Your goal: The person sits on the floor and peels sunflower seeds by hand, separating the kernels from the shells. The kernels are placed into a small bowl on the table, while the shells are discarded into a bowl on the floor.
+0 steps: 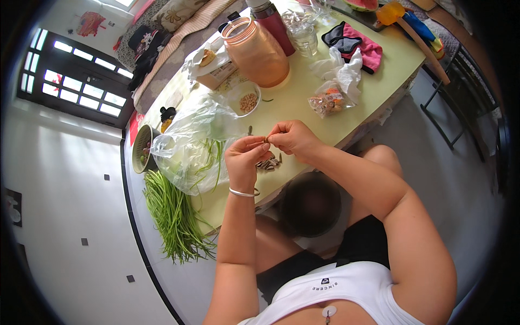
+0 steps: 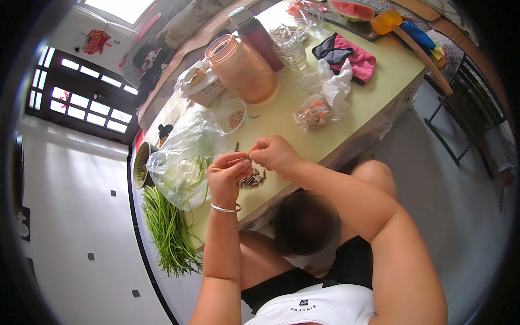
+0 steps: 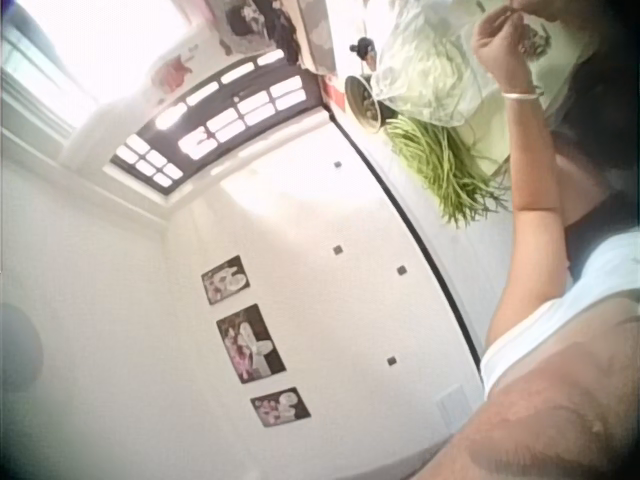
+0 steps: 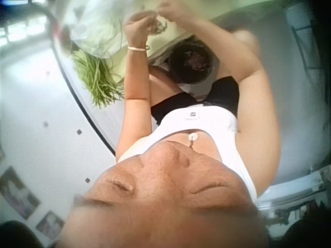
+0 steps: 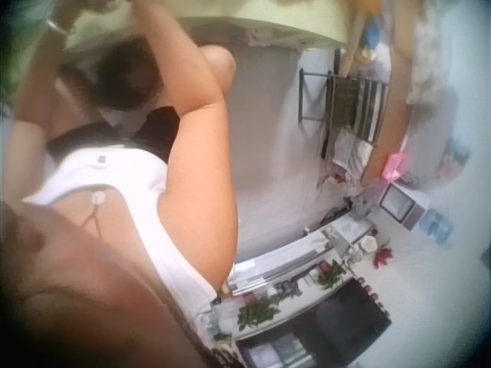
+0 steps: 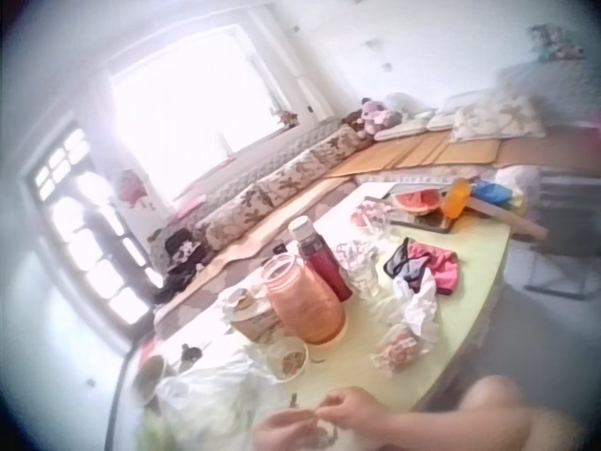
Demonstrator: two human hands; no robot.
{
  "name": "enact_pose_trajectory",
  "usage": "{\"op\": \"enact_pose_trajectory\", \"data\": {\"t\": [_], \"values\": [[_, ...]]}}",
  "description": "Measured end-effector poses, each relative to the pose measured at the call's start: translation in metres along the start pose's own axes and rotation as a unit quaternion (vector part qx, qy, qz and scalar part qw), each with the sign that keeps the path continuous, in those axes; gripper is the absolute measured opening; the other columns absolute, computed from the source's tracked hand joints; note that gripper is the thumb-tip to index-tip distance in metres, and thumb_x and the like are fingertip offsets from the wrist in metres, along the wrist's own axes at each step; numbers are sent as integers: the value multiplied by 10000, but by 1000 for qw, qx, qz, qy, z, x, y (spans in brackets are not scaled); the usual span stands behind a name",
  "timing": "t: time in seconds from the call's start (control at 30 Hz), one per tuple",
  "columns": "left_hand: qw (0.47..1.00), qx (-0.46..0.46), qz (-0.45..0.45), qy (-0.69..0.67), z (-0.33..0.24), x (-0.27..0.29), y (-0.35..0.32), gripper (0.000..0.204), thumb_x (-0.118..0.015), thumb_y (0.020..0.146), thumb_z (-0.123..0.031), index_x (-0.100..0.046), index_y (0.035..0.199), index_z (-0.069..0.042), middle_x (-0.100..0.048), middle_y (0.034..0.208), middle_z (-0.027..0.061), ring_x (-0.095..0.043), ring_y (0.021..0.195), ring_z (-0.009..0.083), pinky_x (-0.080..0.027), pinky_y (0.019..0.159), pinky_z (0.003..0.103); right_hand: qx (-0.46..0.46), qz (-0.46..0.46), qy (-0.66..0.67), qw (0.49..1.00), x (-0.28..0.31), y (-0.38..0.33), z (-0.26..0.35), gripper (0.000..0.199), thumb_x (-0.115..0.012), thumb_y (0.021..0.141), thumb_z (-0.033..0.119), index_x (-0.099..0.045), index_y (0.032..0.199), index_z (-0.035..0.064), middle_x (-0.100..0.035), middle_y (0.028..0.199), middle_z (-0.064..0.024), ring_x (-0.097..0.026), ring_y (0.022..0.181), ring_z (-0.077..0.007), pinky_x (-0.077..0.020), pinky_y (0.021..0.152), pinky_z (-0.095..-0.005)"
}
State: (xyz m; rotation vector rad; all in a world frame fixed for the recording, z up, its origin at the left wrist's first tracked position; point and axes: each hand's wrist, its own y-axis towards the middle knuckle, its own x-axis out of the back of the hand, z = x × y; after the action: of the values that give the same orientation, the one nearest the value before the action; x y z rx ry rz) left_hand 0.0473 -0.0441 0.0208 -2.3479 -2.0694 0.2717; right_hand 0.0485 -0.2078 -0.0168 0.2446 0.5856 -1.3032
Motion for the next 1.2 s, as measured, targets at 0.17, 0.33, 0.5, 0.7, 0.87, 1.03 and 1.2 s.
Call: {"op": "enact_pose_trajectory", "data": {"t": [0.17,0.33,0.5,0.7,0.87,1.03,1.2], "values": [[1000,-2,10,-3,5,5,3,135,-673,776,51,-646,901,8,-682,789,114,-659,622,159,-564,574,246,25,-18,-35,999,-4,2,-6,59,-606,784,88,-615,798,31,-544,664,-1,-440,538,-52,-333,453,-223],[988,-113,-25,99,2,-6,-1,113,-674,794,19,-620,891,7,-674,765,97,-652,646,148,-539,601,242,2,-45,42,998,-5,3,-6,88,-528,812,66,-595,847,21,-572,705,-36,-495,561,-88,-371,472,-223],[848,-334,-49,410,-2,-14,-4,108,-671,788,11,-602,870,1,-647,777,78,-615,666,141,-498,617,270,-71,4,114,991,0,4,-5,143,-463,818,50,-583,890,16,-606,792,-85,-565,624,-136,-421,493,-231],[804,-395,-43,442,-2,-18,1,71,-687,771,15,-631,808,-8,-603,822,64,-576,726,142,-465,642,279,-98,29,152,983,-2,3,0,163,-454,831,63,-569,926,-3,-580,821,-74,-537,641,-130,-401,492,-227],[920,-301,-53,245,7,-17,9,62,-693,785,1,-678,845,5,-636,818,50,-589,723,112,-468,651,233,-92,31,165,982,4,5,1,147,-474,853,112,-564,907,11,-575,810,-72,-512,617,-117,-382,472,-217],[913,-272,-155,261,-28,-6,49,109,-698,784,-45,-715,889,-20,-681,710,72,-625,623,139,-495,624,267,-74,-2,195,978,10,8,5,164,-502,867,171,-580,875,26,-569,752,-49,-489,557,-103,-349,440,-208],[840,-287,-133,441,-46,11,70,161,-716,756,-87,-719,895,-6,-708,802,128,-674,690,179,-507,645,279,-53,3,169,984,18,6,7,158,-524,905,187,-590,892,44,-551,738,-14,-467,552,-72,-334,444,-193]]}}
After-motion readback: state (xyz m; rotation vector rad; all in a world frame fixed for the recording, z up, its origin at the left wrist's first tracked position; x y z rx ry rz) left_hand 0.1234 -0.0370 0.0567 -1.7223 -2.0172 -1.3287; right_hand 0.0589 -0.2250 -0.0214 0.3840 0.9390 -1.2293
